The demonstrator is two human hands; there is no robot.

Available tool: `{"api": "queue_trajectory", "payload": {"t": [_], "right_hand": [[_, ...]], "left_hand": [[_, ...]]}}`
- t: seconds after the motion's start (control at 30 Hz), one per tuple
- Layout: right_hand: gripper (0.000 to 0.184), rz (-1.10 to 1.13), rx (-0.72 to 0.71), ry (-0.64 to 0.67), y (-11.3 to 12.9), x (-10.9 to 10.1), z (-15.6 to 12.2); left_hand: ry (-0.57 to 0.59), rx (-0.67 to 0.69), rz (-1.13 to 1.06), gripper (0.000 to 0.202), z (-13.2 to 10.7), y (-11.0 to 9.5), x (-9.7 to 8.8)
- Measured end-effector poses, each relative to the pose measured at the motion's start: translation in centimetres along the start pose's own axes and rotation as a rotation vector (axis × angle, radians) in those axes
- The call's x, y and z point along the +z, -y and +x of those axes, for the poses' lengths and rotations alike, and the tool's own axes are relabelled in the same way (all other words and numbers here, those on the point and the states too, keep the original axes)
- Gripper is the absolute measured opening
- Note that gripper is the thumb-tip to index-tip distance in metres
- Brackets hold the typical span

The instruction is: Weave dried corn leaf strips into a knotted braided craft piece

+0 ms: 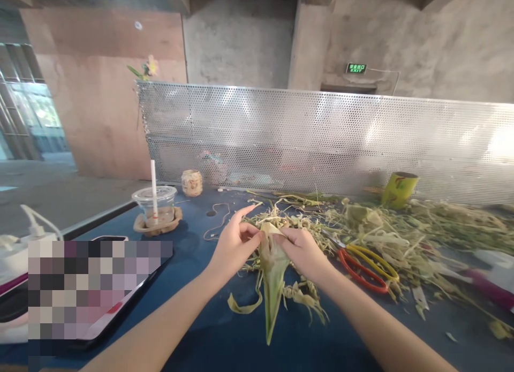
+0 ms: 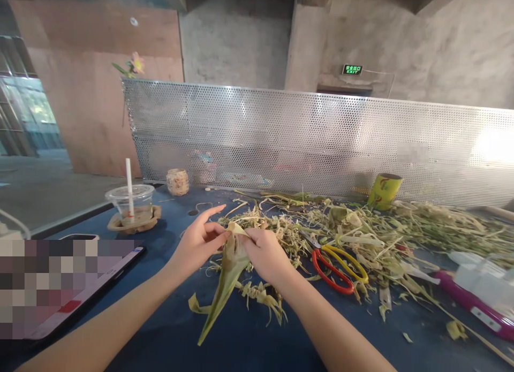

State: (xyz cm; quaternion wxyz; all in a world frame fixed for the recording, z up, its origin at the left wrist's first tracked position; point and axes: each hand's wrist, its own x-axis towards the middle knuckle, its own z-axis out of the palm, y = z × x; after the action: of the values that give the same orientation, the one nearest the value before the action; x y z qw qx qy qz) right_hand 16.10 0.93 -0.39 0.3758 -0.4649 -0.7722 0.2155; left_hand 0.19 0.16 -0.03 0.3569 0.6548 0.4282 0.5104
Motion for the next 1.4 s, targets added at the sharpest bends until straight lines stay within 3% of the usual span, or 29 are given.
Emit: {"api": "queue_trajectory", "payload": {"t": [0.47, 0.6, 0.67, 0.9, 1.07, 1.13, 1.2, 1.33, 1.4], "right_hand": [[0.02, 0.034, 0.009, -0.069, -0.4, -0.6, 0.7], [0.025, 0.207, 0.226, -0.319, -2.8, -2.8, 1.8], [0.032, 0.322, 0.198, -0.475, -4.2, -4.0, 2.4], [0.035, 0.646, 0.247, -0.838, -7.3, -6.7, 3.2], [0.036, 0.759, 0.255, -0.95, -8.1, -8.7, 3.0], [0.034, 0.782, 0.255, -0.9, -7.9, -8.6, 3.0], [0.029, 0.806, 0.252, -0.762, -7.3, -7.7, 3.1], [0.021, 0.804, 0.251, -0.381, -5.4, -4.8, 3.1], [0.024, 0.736, 0.203, -0.114, -4.5, -3.8, 2.8]], "left_hand": [[-0.092, 0.037, -0.059, 0.07, 0.1, -0.2, -0.2], [-0.284, 0.064, -0.025, 0.078, 0.8, -0.4, -1.6], [-0.313, 0.066, -0.029, 0.079, 1.1, -0.4, -2.0], [-0.393, 0.133, 0.005, 0.061, 1.6, 0.9, -2.6], [-0.405, 0.051, 0.002, 0.061, 1.8, 0.8, -3.0], [-0.36, 0.033, 0.017, 0.064, 1.6, 0.5, -2.6], [-0.258, 0.025, 0.015, 0.065, 1.3, 0.3, -2.1], [-0.048, 0.016, 0.008, 0.06, 0.6, 0.3, -0.9], [0.004, 0.015, 0.008, 0.058, 0.4, 0.5, -0.6]]}}
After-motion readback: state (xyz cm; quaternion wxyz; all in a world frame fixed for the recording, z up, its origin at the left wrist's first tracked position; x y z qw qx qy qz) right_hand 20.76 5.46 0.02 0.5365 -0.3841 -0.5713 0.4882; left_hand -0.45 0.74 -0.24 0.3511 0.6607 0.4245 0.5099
